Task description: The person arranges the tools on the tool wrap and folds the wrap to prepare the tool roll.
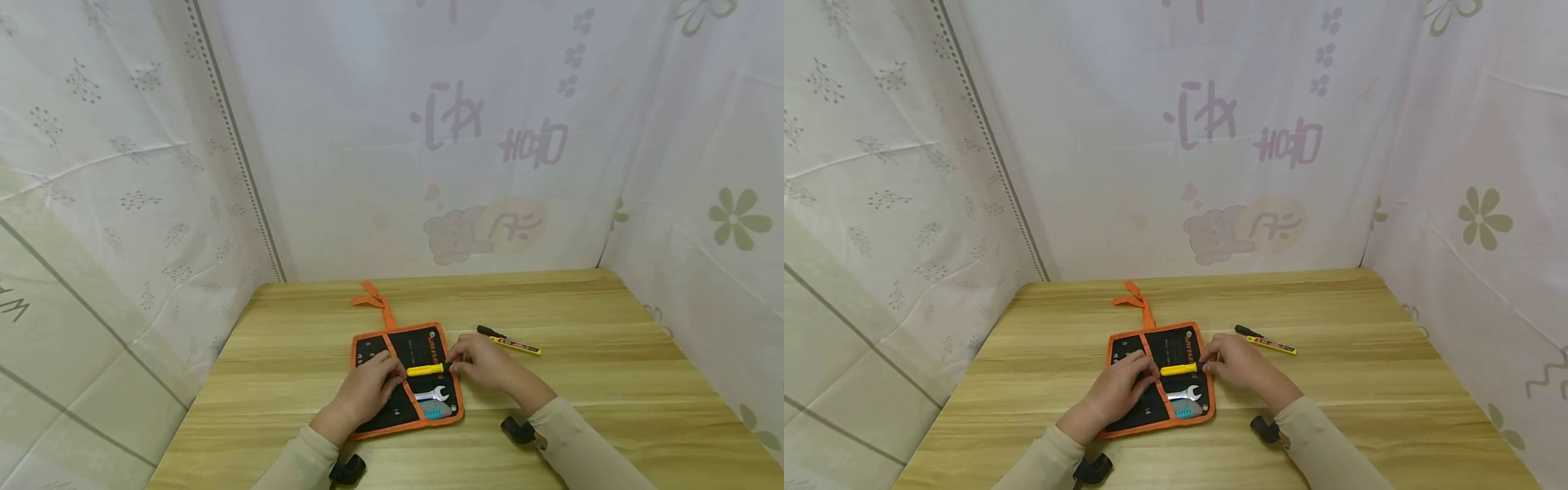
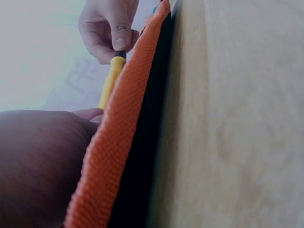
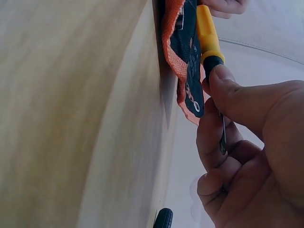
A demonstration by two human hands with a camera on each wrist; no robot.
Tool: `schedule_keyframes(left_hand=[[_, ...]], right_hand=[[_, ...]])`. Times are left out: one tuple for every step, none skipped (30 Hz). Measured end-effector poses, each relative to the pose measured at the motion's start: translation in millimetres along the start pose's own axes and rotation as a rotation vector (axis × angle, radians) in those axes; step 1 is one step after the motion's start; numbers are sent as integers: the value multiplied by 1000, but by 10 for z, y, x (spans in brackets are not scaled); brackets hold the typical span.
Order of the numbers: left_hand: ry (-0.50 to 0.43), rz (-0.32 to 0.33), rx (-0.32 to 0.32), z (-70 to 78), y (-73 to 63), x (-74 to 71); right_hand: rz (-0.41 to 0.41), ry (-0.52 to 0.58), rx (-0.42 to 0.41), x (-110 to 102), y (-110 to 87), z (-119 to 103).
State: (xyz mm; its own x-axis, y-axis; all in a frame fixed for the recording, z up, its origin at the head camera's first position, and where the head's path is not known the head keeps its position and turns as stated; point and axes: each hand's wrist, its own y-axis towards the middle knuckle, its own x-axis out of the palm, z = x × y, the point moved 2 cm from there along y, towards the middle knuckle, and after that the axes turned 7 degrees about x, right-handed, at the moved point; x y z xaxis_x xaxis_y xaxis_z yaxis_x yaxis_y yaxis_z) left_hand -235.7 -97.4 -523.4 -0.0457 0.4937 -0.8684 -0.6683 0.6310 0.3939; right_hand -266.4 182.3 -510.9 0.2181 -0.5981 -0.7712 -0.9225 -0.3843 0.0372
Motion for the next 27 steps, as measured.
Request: schedule_keyframes(left_hand=[[-2, 1, 1, 0, -1, 1], [-3, 0, 1, 0, -2, 0], [-4, -1, 1, 0, -3, 0], [-4, -2, 1, -1, -5, 0], [-4, -2, 2, -1, -5, 0], [-6, -1, 3, -3, -6, 1], [-6, -2, 4, -3, -7, 1], [-7, -3, 5, -3, -7, 1], [-8, -2, 7, -2, -7, 1], [-8, -3, 9, -2, -6, 0], [-7, -2, 11, 0, -6, 0], [-5, -2, 15, 1, -5, 0], [-2, -2, 18, 5, -4, 0], [0, 0, 25, 7, -1, 0], [2, 2, 29, 9, 0, 1], [4, 1, 31, 12, 1, 1], [6, 0, 34, 15, 2, 2], [6, -2, 35, 18, 2, 2], [6, -4, 34, 22, 3, 0], [6, -7, 34, 25, 3, -1], [8, -10, 33, 28, 2, -1], [10, -14, 30, 30, 3, -3], [11, -15, 30, 30, 3, -4], [13, -15, 30, 31, 4, -6], [14, -15, 29, 30, 4, -6], [16, -14, 30, 30, 4, -6], [17, -13, 31, 29, 4, -7]], right_hand=[[-1, 9, -1, 6, 3, 0], [-2, 17, -6, 14, 6, 5], [-3, 23, -9, 19, 7, 6], [0, 25, -17, 24, 7, 5], [2, 22, -24, 29, 8, 7], [5, 20, -32, 30, 6, 5], [7, 19, -36, 32, 5, 3], [10, 16, -43, 35, 4, 2], [12, 13, -41, 35, 3, 0], [15, 8, -42, 38, 4, -1], [17, 4, -40, 39, 5, -3], [18, 0, -40, 42, 5, -7], [18, -5, -40, 46, 5, -8], [18, -7, -43, 52, 7, -10], [14, -10, -46, 57, 7, -12], [10, -10, -46, 63, 8, -18], [5, -10, -50, 69, 7, -23], [-1, -9, -50, 76, 6, -28], [-7, -8, -48, 80, 4, -34], [-13, -6, -46, 82, 0, -41], [-18, -5, -48, 84, -4, -52], [-23, -3, -43, 83, -10, -63], [-26, -3, -43, 82, -14, -73], [-32, -2, -41, 82, -18, -82], [-35, -2, -41, 81, -22, -91], [-39, -1, -42, 79, -26, -101], [-44, 1, -42, 79, -27, -109]])
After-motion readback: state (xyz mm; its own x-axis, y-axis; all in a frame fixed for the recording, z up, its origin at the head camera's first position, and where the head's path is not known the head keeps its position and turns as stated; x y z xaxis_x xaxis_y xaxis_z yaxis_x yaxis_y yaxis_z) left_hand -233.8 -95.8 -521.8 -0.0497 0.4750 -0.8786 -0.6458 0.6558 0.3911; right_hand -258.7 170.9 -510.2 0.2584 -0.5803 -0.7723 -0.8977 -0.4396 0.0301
